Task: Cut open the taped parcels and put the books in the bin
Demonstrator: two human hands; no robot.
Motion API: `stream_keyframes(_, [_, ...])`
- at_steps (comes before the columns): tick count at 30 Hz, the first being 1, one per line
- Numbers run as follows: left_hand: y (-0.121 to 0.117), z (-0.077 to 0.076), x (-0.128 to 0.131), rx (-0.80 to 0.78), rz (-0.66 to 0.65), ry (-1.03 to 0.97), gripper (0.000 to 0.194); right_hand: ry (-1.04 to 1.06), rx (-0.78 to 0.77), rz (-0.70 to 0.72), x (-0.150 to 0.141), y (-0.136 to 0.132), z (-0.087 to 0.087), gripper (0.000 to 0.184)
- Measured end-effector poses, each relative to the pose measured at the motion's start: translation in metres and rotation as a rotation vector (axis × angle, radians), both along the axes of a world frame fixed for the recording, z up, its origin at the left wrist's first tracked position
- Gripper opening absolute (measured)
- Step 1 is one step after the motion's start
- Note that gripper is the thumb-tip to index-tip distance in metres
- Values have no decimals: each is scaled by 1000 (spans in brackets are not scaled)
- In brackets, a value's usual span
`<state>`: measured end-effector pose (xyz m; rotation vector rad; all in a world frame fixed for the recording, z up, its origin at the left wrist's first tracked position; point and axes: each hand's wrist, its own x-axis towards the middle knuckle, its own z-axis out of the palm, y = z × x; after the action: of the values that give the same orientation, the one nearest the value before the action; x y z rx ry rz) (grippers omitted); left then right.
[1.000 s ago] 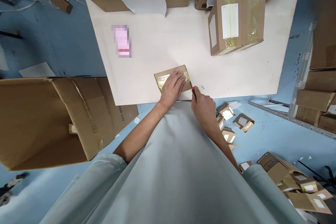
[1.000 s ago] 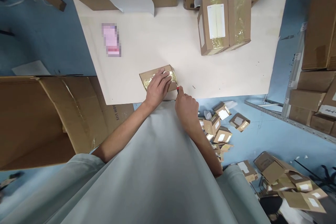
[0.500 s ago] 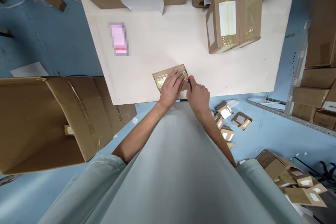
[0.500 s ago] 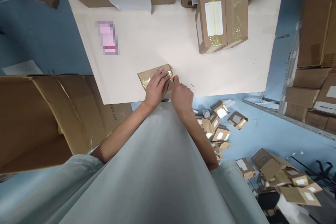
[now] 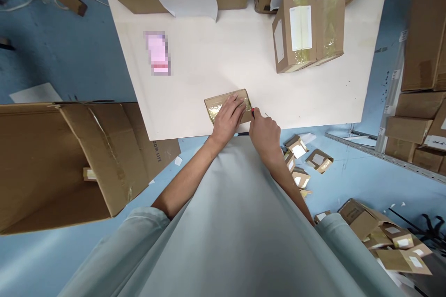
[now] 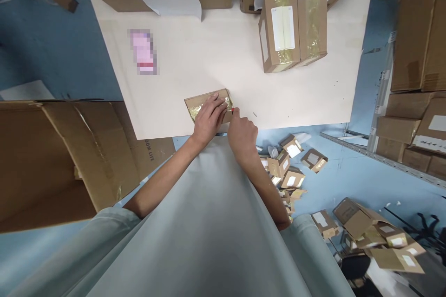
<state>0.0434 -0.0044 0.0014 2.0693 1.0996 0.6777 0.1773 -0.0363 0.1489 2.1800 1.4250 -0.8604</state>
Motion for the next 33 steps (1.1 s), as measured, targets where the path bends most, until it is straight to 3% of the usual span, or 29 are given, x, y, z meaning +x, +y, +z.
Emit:
stream_keyframes(11, [4, -7, -1, 41, -3, 26, 42, 9, -13, -34, -1, -3, -3, 47])
stream_keyframes(17, [4, -8, 0, 34, -14, 34, 41, 40, 46, -17, 0, 5, -13, 43])
stream_keyframes(21, [1, -7, 1, 23, 33, 22, 43, 37, 23, -19, 0, -9, -15, 46])
stream_keyframes(24, [0, -5, -1, 16, 21, 12, 43, 41, -7, -20, 1, -22, -4, 46])
stream_keyframes(30, [4, 4, -30, 50, 32, 13, 42, 109, -3, 6, 8, -31, 42, 43])
stream_keyframes(33, [3, 7, -64, 83, 73, 8, 49, 140, 131, -84, 20, -26, 28, 47])
